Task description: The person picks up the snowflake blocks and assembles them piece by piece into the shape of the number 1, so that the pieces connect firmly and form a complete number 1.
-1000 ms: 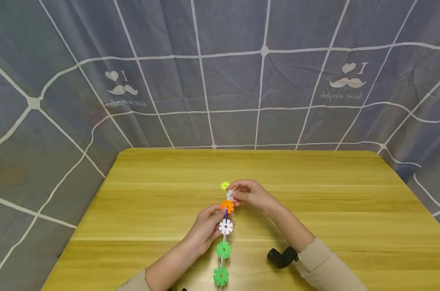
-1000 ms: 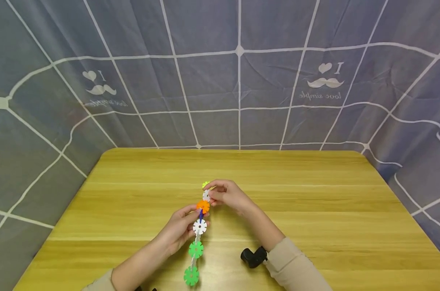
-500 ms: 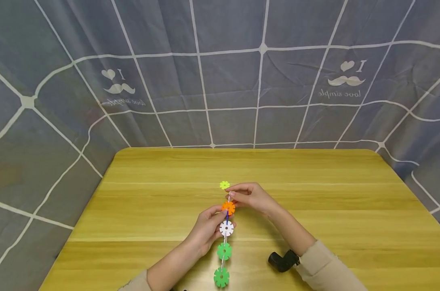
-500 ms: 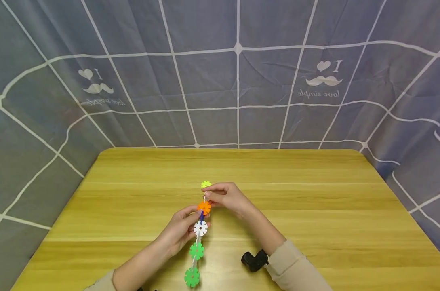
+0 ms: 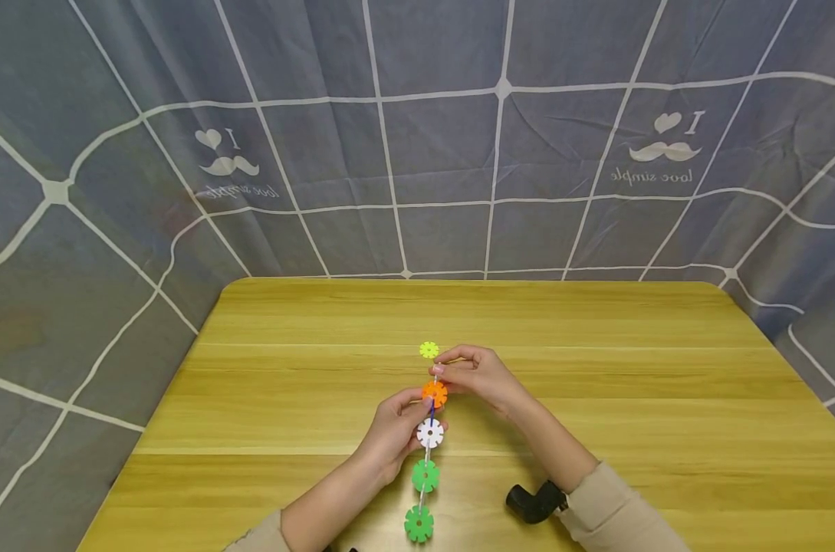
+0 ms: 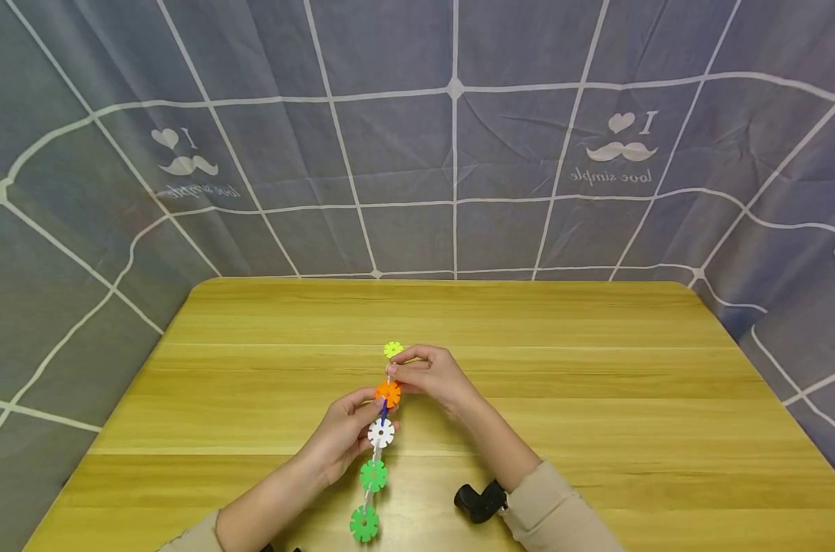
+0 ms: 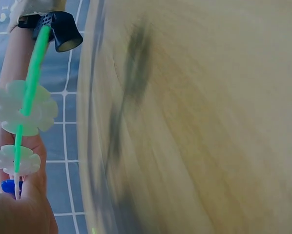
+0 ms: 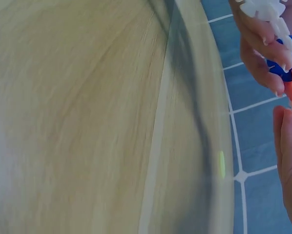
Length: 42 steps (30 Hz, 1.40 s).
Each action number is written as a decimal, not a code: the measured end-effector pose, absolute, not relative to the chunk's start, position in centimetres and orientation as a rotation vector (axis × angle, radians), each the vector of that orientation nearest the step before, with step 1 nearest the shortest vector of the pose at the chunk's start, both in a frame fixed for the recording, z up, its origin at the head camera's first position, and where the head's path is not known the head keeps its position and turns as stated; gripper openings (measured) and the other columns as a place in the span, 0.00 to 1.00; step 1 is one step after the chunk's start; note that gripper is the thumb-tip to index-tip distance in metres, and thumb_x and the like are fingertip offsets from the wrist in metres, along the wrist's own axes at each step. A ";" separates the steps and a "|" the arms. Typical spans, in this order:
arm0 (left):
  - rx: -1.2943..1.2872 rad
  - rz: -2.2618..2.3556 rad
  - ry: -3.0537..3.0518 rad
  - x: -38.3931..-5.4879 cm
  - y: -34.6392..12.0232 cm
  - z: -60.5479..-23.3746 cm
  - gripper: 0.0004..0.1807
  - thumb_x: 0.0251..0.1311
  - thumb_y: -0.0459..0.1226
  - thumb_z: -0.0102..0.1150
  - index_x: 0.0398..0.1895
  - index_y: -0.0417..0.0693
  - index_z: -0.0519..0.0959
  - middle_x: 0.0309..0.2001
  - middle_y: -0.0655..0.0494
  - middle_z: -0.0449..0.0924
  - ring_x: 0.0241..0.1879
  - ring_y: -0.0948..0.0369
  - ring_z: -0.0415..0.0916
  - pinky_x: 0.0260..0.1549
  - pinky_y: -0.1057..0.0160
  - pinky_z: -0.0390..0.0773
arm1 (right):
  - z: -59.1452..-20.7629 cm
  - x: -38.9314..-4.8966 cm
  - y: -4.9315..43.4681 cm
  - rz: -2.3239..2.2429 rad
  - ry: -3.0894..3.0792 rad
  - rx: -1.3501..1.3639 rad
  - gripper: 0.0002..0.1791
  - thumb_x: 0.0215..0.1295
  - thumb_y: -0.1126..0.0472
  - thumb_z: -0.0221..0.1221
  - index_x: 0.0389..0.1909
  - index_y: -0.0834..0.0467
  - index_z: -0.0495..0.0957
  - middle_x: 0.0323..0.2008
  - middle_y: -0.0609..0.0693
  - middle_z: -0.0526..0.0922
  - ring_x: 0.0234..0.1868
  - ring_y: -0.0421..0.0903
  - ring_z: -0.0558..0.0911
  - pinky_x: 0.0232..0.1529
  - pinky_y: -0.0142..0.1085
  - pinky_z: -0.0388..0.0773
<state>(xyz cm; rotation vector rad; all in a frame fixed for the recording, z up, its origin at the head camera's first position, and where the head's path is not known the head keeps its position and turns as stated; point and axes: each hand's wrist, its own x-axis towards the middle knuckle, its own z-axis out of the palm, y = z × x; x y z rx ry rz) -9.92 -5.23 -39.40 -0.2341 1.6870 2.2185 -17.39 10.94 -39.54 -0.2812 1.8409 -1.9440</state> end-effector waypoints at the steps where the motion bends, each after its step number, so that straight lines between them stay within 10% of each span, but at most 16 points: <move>1: -0.241 2.217 1.697 -9.9 -5.2 -39.4 0.16 0.68 0.33 0.46 0.54 0.29 0.69 0.39 0.47 0.80 0.32 0.60 0.82 0.30 0.69 0.81 | -39.5 -17.3 10.9 -1.952 1.838 -0.278 0.22 0.60 0.65 0.61 0.49 0.77 0.69 0.44 0.66 0.80 0.37 0.43 0.83 0.43 0.38 0.80; 10: -0.300 2.251 1.750 -9.5 -4.9 -39.3 0.14 0.67 0.29 0.47 0.51 0.28 0.71 0.36 0.47 0.80 0.28 0.61 0.81 0.31 0.67 0.81 | -39.4 -17.1 10.5 -1.991 1.811 -0.308 0.20 0.59 0.67 0.61 0.46 0.78 0.71 0.34 0.51 0.82 0.35 0.42 0.81 0.42 0.38 0.80; 42: -0.224 2.242 1.654 -9.5 -4.2 -38.5 0.18 0.68 0.32 0.45 0.53 0.23 0.67 0.37 0.47 0.78 0.31 0.64 0.80 0.33 0.70 0.80 | -39.8 -17.0 11.9 -1.925 1.878 -0.376 0.21 0.61 0.65 0.60 0.48 0.78 0.70 0.41 0.60 0.83 0.39 0.42 0.82 0.45 0.38 0.79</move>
